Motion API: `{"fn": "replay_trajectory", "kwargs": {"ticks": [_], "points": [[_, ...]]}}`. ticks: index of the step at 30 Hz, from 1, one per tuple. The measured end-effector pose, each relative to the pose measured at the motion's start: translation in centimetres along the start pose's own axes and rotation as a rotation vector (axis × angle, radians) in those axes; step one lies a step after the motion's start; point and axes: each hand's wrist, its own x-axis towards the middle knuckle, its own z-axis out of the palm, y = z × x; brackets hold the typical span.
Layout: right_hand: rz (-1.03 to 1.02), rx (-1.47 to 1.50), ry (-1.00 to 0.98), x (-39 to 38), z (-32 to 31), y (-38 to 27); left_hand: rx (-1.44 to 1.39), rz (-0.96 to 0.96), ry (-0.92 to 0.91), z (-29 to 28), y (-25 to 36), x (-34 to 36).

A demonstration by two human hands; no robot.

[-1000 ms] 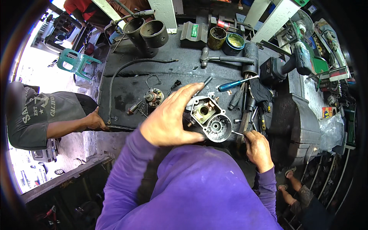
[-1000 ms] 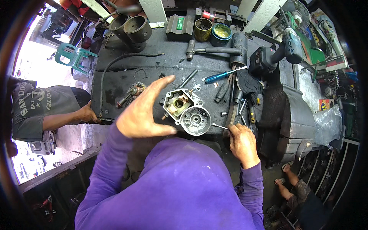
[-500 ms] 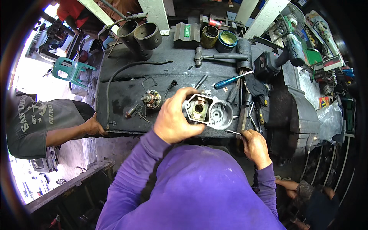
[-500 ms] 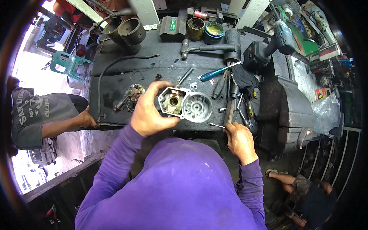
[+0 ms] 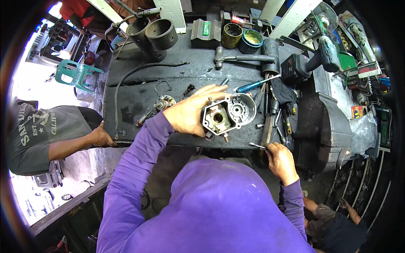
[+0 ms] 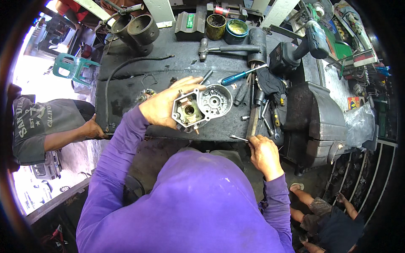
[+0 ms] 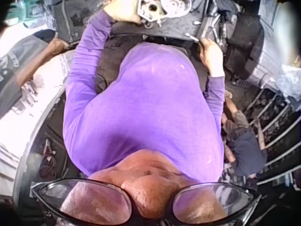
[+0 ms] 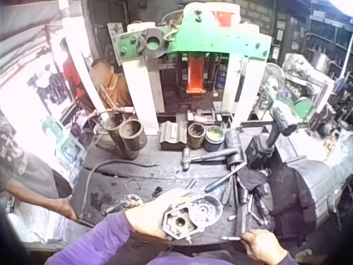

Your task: The person is working on a small engine component, using a wrench to tighten bolts and a hammer to tap parts into place. They also use a grinding wheel to smooth a small metal piece.

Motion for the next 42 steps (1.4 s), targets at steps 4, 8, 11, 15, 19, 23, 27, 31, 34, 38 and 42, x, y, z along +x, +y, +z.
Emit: {"fn": "replay_trajectory", "kwargs": {"ticks": [4,8,11,15,19,23,27,31,34,38,42], "points": [[0.016,-0.006,-0.005,0.3,0.2,0.1,-0.328,-0.039,-0.048,1.0,-0.7,1.1],[0.031,0.001,-0.016,0.3,0.3,0.2,-0.155,-0.017,0.456,4.9,1.3,0.0],[0.071,0.005,-0.031,0.3,0.4,0.2,0.054,-0.196,0.823,9.3,3.4,-0.3],[0.07,-0.004,-0.024,0.5,0.7,-0.1,0.118,-0.172,1.024,11.7,2.7,0.8],[0.05,-0.029,0.013,0.6,1.0,-0.7,0.079,-0.128,0.935,11.2,1.8,0.2],[0.076,-0.045,0.008,0.1,1.3,-1.7,-0.078,-0.092,0.794,10.0,1.4,-1.5],[0.108,-0.055,0.022,-0.4,1.7,-2.7,-0.085,-0.107,0.704,8.9,1.1,-2.7],[0.181,-0.07,0.014,-1.1,1.9,-3.7,-0.06,-0.1,0.666,7.8,1.1,-3.3],[0.2,-0.064,0.028,-1.4,2.1,-4.3,-0.05,-0.119,0.629,7.1,1.4,-3.7],[0.209,-0.014,0.077,-1.3,2.7,-4.6,-0.061,-0.12,0.57,6.0,1.7,-4.0],[0.169,0.017,0.147,-0.8,3.3,-4.1,0.042,-0.138,0.534,4.4,2.4,-5.3]]}}
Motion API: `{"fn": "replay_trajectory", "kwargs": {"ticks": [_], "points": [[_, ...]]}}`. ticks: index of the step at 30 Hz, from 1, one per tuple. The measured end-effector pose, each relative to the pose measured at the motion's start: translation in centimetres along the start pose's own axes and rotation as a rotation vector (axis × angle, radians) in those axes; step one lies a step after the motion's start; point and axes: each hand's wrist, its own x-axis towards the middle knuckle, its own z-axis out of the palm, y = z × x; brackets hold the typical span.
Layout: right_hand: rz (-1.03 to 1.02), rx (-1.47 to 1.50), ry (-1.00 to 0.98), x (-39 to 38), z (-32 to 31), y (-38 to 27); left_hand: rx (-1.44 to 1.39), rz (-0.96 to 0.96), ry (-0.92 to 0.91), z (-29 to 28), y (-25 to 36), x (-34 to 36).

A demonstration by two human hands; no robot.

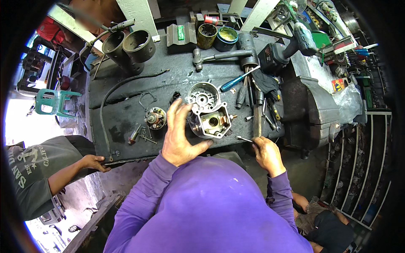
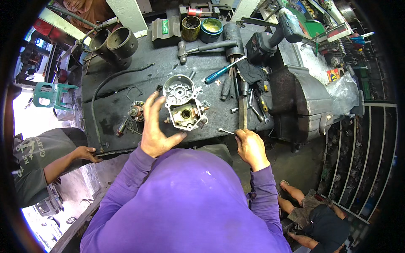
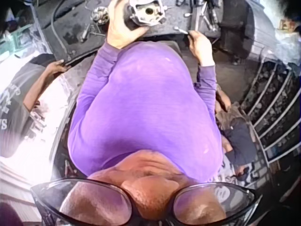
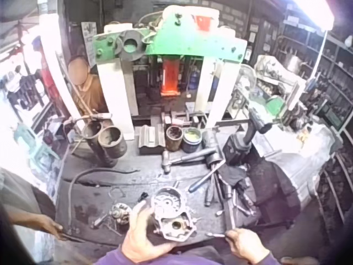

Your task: The person is working on a small engine component, using a wrench to tighten bolts and a hammer to tap parts into place. They also use a grinding wheel to smooth a small metal piece.

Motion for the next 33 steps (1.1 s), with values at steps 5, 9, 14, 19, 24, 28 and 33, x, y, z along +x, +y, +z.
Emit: {"fn": "replay_trajectory", "kwargs": {"ticks": [5,9,14,19,24,28,33], "points": [[0.038,0.012,-0.076,1.0,-0.1,0.8,0.047,0.2,0.045,-2.8,2.2,-0.4],[0.021,0.011,-0.079,1.8,-0.8,1.2,0.228,0.28,-0.082,-3.9,4.1,0.8],[-0.017,0.007,-0.077,2.8,-1.7,1.5,0.374,0.228,-0.157,-2.7,5.6,2.5],[-0.058,0.021,-0.039,3.3,-1.8,1.7,0.375,0.241,-0.204,-2.4,5.6,3.3],[-0.08,0.021,-0.065,3.8,-1.5,1.8,0.255,0.209,-0.282,-3.4,4.9,4.3],[-0.094,0.016,-0.071,4.2,-1.6,1.7,0.14,0.185,-0.292,-3.5,4.5,4.2],[-0.084,0.019,-0.087,4.4,-1.9,1.7,0.048,0.129,-0.06,-2.8,4.1,2.3]]}}
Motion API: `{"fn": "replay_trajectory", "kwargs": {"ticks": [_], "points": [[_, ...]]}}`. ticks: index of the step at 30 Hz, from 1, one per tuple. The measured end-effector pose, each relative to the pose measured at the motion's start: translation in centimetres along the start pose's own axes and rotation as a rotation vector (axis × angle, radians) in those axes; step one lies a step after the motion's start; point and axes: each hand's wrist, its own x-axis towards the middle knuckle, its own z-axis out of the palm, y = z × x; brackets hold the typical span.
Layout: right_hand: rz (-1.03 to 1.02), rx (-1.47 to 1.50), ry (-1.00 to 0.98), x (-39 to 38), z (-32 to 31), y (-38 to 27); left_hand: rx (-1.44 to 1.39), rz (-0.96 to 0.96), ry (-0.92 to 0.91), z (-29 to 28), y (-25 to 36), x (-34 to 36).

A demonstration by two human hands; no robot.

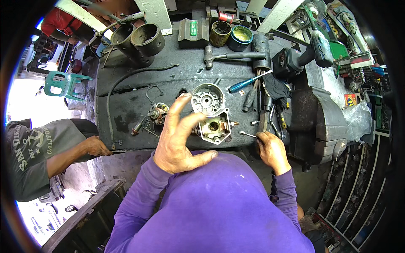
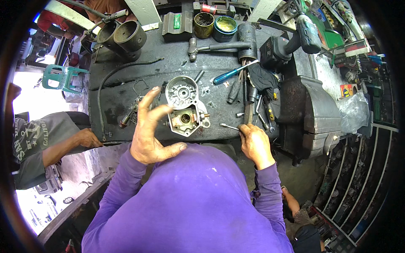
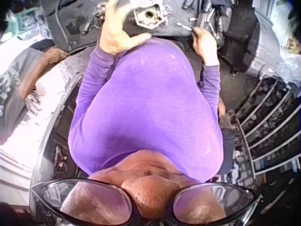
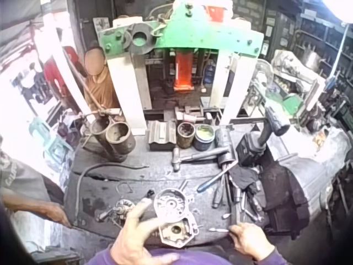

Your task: The person is working on a small engine component, using a wrench to tighten bolts and a hammer to tap parts into place. They also use a grinding wheel to smooth a small metal piece.

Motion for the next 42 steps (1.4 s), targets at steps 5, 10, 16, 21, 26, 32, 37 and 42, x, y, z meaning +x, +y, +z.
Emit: {"fn": "replay_trajectory", "kwargs": {"ticks": [5,10,16,21,26,32,37,42], "points": [[-0.008,-0.011,-0.011,-0.1,-0.1,0.1,-0.105,-0.145,0.049,1.5,0.0,-1.5],[-0.06,-0.05,0.005,-0.2,-0.5,0.3,-0.08,-0.231,0.04,2.3,0.7,-1.2],[-0.043,0.009,0.117,-1.4,-3.0,-0.3,-0.301,-0.27,0.062,2.9,0.5,-0.8],[-0.139,0.079,0.239,-2.4,-6.1,-2.1,-0.274,-0.208,0.126,3.9,0.4,-1.4],[-0.22,0.088,0.263,-2.7,-7.0,-4.2,-0.142,0.048,0.252,3.5,0.8,-1.8],[-0.215,0.029,0.259,-2.9,-6.5,-4.6,0.278,0.021,0.152,2.4,2.8,-1.8],[-0.218,0.023,0.251,-2.9,-6.1,-4.1,0.377,-0.042,0.099,2.5,3.4,-0.7],[-0.209,0.014,0.235,-2.8,-5.5,-3.7,0.461,-0.001,0.002,1.8,3.1,-0.1]]}}
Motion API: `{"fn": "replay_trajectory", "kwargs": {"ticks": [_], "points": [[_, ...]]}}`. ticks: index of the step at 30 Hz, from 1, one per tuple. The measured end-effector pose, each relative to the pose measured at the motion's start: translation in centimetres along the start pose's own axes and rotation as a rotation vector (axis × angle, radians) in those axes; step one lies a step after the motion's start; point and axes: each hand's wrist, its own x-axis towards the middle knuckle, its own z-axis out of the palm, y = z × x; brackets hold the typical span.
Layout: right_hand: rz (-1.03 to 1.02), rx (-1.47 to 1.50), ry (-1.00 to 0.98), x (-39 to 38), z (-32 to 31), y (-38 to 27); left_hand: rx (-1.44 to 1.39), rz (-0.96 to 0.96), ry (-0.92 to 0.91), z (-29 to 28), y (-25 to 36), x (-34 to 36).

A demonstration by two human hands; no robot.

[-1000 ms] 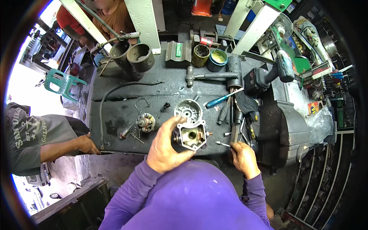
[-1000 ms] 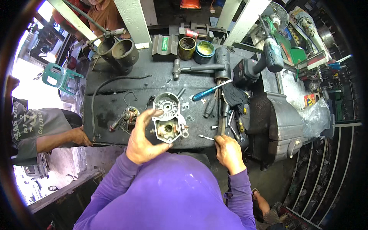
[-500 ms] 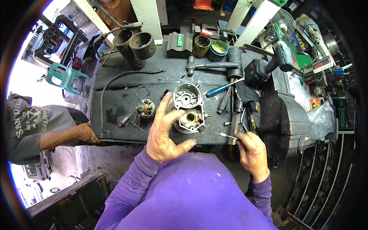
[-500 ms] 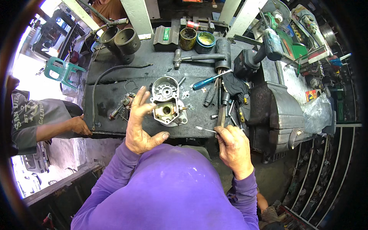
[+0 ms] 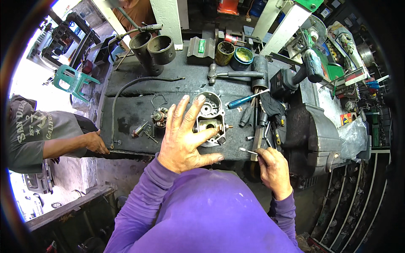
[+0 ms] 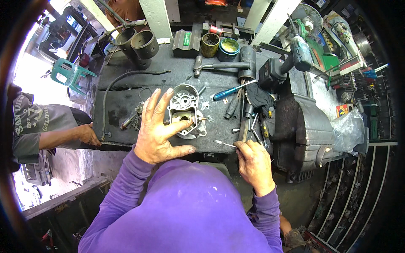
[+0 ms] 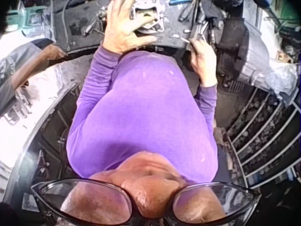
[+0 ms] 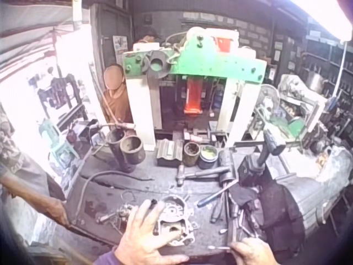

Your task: The person is working on a small engine component, using a wrench to tighten bolts and a hammer to tap parts into place. They also use a grinding wheel to smooth a small metal piece.

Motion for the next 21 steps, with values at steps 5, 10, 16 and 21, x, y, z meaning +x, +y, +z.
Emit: {"fn": "replay_trajectory", "kwargs": {"ticks": [5,10,16,21], "points": [[0.03,0.007,-0.038,-0.2,0.5,0.1,-0.027,0.033,0.005,-0.1,-0.6,0.2],[0.015,0.033,-0.04,-0.3,0.7,0.4,-0.02,0.017,-0.018,0.0,-0.9,0.2],[0.008,0.039,-0.042,-0.1,1.1,0.8,-0.051,0.04,-0.04,-0.1,-0.8,0.7],[0.009,0.036,-0.05,0.0,1.1,0.9,-0.073,0.023,0.045,-0.7,-1.0,0.0]]}}
